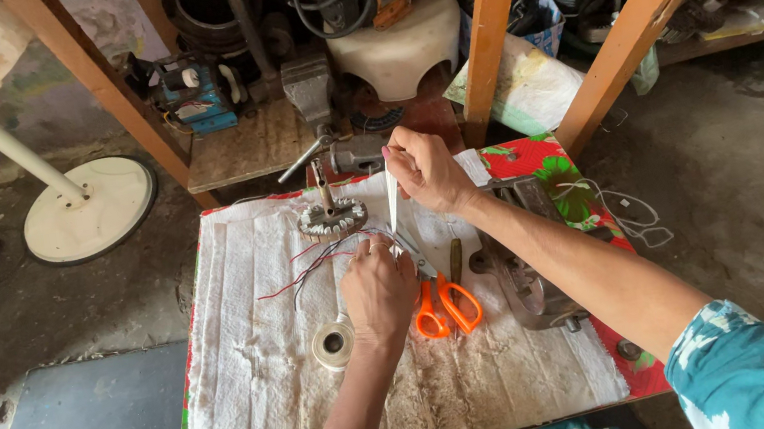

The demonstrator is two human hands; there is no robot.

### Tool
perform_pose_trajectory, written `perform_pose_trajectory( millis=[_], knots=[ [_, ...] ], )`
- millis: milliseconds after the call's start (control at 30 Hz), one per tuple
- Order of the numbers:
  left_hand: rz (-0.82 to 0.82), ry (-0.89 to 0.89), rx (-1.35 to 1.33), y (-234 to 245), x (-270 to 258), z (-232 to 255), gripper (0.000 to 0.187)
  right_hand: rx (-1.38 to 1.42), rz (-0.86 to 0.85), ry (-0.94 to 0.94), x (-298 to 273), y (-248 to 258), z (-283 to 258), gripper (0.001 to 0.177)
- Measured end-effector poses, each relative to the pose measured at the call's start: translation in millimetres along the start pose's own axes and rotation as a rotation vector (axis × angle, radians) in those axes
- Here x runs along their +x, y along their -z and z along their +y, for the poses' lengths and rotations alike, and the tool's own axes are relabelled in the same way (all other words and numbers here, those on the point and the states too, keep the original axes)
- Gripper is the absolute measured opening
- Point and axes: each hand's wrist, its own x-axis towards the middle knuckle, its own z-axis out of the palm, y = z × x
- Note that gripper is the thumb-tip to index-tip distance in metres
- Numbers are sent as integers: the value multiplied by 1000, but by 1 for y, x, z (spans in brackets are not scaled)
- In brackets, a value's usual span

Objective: The person wraps white electrical tape around a circular motor component held in their hands. They use orange-handled scissors to cut the tape and continue wrapping the component.

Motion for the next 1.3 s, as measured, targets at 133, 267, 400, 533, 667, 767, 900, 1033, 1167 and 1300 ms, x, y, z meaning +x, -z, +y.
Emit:
perform_pose_trajectory(
  millis=[133,267,400,533,667,767,900,1033,1167,1300],
  knots=[
    [-36,168,-199,2,5,-8,19,-78,24,39,0,-1,5,30],
    [-129,289,-415,8,17,-20,20,-211,57,160,2,-5,4,27],
    [-164,448,-709,10,25,-34,15,-514,233,539,-3,-11,-14,23],
    [-136,560,-736,10,28,-38,17,-489,36,532,-7,-16,-9,18],
    [-83,599,-718,14,26,-40,11,-266,-561,113,-12,-25,20,16],
    [-59,639,-751,15,23,-42,13,220,-579,-101,-8,-19,30,10],
    [7,626,-923,7,22,-48,14,327,-674,-288,-8,-18,26,28],
    [49,542,-950,5,20,-49,15,359,-742,-411,-14,-27,20,35],
    [86,480,-852,12,27,-41,16,412,-757,-398,-14,-31,20,27],
    [160,495,-850,6,37,-38,27,344,-747,-406,-15,-32,26,16]
  ],
)
